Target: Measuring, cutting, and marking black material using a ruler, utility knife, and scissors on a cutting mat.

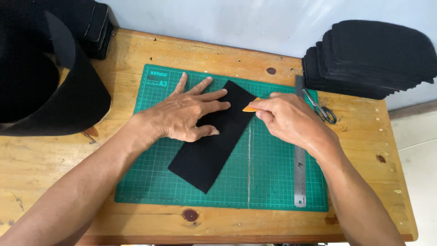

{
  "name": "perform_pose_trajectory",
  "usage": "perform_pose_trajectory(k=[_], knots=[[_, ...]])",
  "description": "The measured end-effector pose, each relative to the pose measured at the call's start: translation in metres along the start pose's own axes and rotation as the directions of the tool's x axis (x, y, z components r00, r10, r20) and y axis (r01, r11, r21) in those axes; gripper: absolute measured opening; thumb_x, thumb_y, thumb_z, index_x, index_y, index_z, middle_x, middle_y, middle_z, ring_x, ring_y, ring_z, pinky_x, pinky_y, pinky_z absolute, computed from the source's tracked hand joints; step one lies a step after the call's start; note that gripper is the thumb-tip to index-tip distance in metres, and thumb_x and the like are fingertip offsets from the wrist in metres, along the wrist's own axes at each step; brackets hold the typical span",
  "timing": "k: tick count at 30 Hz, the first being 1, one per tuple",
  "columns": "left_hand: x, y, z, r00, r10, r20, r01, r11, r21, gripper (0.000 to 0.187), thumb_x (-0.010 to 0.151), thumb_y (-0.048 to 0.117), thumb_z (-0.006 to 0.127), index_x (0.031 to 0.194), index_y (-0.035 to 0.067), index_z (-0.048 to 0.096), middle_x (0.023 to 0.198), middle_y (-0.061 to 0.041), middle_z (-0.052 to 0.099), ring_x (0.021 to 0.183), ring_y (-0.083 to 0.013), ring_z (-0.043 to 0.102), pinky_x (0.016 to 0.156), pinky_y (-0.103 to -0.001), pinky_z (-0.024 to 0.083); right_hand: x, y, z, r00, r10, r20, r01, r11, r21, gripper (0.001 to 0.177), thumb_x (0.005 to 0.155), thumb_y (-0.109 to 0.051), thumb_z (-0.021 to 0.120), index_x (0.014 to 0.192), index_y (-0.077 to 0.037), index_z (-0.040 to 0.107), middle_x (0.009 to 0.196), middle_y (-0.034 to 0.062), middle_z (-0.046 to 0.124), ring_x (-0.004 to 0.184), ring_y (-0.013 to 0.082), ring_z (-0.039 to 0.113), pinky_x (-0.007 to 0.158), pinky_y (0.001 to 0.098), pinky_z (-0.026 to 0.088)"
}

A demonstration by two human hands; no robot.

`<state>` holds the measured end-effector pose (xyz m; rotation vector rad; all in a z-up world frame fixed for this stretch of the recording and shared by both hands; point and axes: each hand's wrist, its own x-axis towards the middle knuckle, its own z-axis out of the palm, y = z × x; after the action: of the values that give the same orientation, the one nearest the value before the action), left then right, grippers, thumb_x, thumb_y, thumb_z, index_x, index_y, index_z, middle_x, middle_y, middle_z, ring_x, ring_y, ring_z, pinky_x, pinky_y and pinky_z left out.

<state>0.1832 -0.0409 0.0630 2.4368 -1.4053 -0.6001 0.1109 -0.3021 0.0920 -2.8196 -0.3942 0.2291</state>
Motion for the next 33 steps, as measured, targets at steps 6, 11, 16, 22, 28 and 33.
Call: perform_pose_trajectory(k=[6, 11, 16, 22, 28, 33], knots=[[0.003, -0.009, 0.018, 0.984, 0.105, -0.146, -0.097, 0.994, 0.056, 0.066, 0.097, 0.051, 0.054, 0.154, 0.019, 0.043, 0.168, -0.007, 0.026, 0.155, -0.0405, 0.008, 0.113, -0.078, -0.004, 0.003, -0.011, 0.0, 0.992, 0.055, 0.118, -0.044, 0.995, -0.086, 0.044, 0.098, -0.011, 0.042, 0.124, -0.02, 0.075, 0.118, 0.0108, 0.075, 0.104, 0.0405, 0.067, 0.076, 0.055, 0.053], [-0.012, 0.002, 0.044, 0.878, 0.175, -0.446, -0.018, 0.943, 0.334, 0.054, 0.102, 0.052, 0.048, 0.141, 0.017, 0.059, 0.151, -0.011, 0.055, 0.139, -0.0417, 0.048, 0.113, -0.077, 0.021, -0.025, -0.027, -0.016, 0.899, 0.344, 0.272, -0.298, 0.934, -0.197, 0.041, 0.103, -0.024, 0.043, 0.133, -0.032, 0.069, 0.121, 0.0031, 0.074, 0.11, 0.037, 0.067, 0.083, 0.0539, 0.054], [-0.053, 0.02, 0.058, 0.841, 0.051, -0.538, 0.239, 0.858, 0.455, 0.065, 0.101, 0.061, 0.042, 0.136, 0.01, 0.062, 0.128, -0.017, 0.061, 0.129, -0.0375, 0.056, 0.117, -0.066, 0.03, -0.059, -0.01, 0.0, 0.977, 0.172, -0.125, -0.183, 0.98, -0.081, 0.036, 0.099, -0.02, 0.052, 0.129, -0.019, 0.072, 0.122, 0.0069, 0.075, 0.1, 0.0357, 0.071, 0.079, 0.0505, 0.055], [-0.078, 0.049, 0.079, 0.67, -0.066, -0.74, 0.37, 0.894, 0.255, 0.062, 0.096, 0.065, 0.057, 0.1, 0.003, 0.063, 0.122, -0.019, 0.065, 0.121, -0.0386, 0.06, 0.101, -0.051, 0.047, -0.081, -0.009, 0.02, 0.93, 0.13, -0.344, -0.146, 0.989, -0.021, 0.034, 0.098, -0.017, 0.059, 0.129, -0.011, 0.072, 0.123, 0.0082, 0.075, 0.102, 0.0313, 0.071, 0.088, 0.0433, 0.053], [-0.066, 0.1, 0.102, 0.618, -0.322, -0.717, 0.638, 0.739, 0.218, 0.06, 0.096, 0.074, 0.054, 0.1, 0.014, 0.056, 0.088, -0.008, 0.049, 0.077, -0.028, 0.052, 0.064, -0.041, 0.043, -0.089, -0.019, 0.041, 0.915, 0.145, -0.375, -0.149, 0.989, 0.02, 0.034, 0.098, -0.016, 0.06, 0.13, -0.012, 0.072, 0.109, 0.0094, 0.077, 0.09, 0.0314, 0.072, 0.083, 0.042, 0.055], [-0.067, 0.111, 0.106, 0.603, -0.324, -0.729, 0.607, 0.779, 0.157, 0.053, 0.098, 0.059, 0.055, 0.122, 0.012, 0.06, 0.099, -0.008, 0.054, 0.084, -0.0295, 0.053, 0.069, -0.043, 0.043, -0.09, -0.025, 0.047, 0.909, 0.108, -0.401, -0.15, 0.986, -0.073, 0.035, 0.099, -0.021, 0.063, 0.132, -0.014, 0.072, 0.083, 0.0108, 0.07, 0.067, 0.0356, 0.064, 0.063, 0.0494, 0.052]])
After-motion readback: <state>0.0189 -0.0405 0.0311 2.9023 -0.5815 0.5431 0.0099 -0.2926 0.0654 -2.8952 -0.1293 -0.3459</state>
